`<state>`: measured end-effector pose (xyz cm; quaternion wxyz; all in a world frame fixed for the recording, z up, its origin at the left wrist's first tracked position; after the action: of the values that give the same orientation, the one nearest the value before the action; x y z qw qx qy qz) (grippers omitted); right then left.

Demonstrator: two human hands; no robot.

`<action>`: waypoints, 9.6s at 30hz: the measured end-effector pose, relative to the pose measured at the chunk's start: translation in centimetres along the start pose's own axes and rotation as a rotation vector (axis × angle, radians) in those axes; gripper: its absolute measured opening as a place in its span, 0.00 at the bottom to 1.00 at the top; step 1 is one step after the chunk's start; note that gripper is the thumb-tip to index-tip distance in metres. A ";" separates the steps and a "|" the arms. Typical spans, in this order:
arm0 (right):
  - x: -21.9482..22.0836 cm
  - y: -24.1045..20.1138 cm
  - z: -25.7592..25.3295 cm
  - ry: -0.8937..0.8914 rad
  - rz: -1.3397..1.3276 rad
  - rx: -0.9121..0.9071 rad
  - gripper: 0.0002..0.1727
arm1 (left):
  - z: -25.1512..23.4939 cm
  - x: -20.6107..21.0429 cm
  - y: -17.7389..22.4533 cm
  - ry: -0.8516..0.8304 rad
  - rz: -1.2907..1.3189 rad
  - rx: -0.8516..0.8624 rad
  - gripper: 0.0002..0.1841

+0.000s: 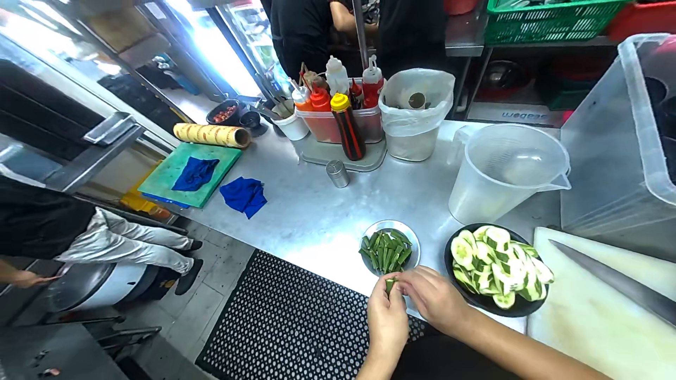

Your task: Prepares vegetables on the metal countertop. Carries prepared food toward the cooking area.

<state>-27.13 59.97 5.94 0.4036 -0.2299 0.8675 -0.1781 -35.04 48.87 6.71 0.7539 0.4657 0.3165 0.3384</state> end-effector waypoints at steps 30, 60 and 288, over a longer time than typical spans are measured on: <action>-1.1 1.7 -2.1 0.295 -1.399 0.866 0.12 | -1.1 -2.6 1.9 -0.511 0.521 0.158 0.14; 3.6 5.2 -5.0 -0.277 -0.572 1.006 0.13 | -4.2 -9.1 -2.4 -0.377 1.164 -0.311 0.22; 2.1 8.1 -3.3 -0.708 0.119 0.226 0.16 | -8.3 -0.1 0.2 -0.379 -1.079 0.338 0.20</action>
<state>-32.93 66.00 2.63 0.7111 -0.1804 0.6609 -0.1585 -41.69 52.89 3.87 0.7783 0.4049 0.4176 -0.2366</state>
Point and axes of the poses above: each hand's wrist, its own z-axis away from the middle knuckle, its own x-axis out of the palm, y = z × x, the point moved 3 cm from there along -z, towards the middle knuckle, and after that the axes turned 8 degrees about -x, right-handed, at the moved point
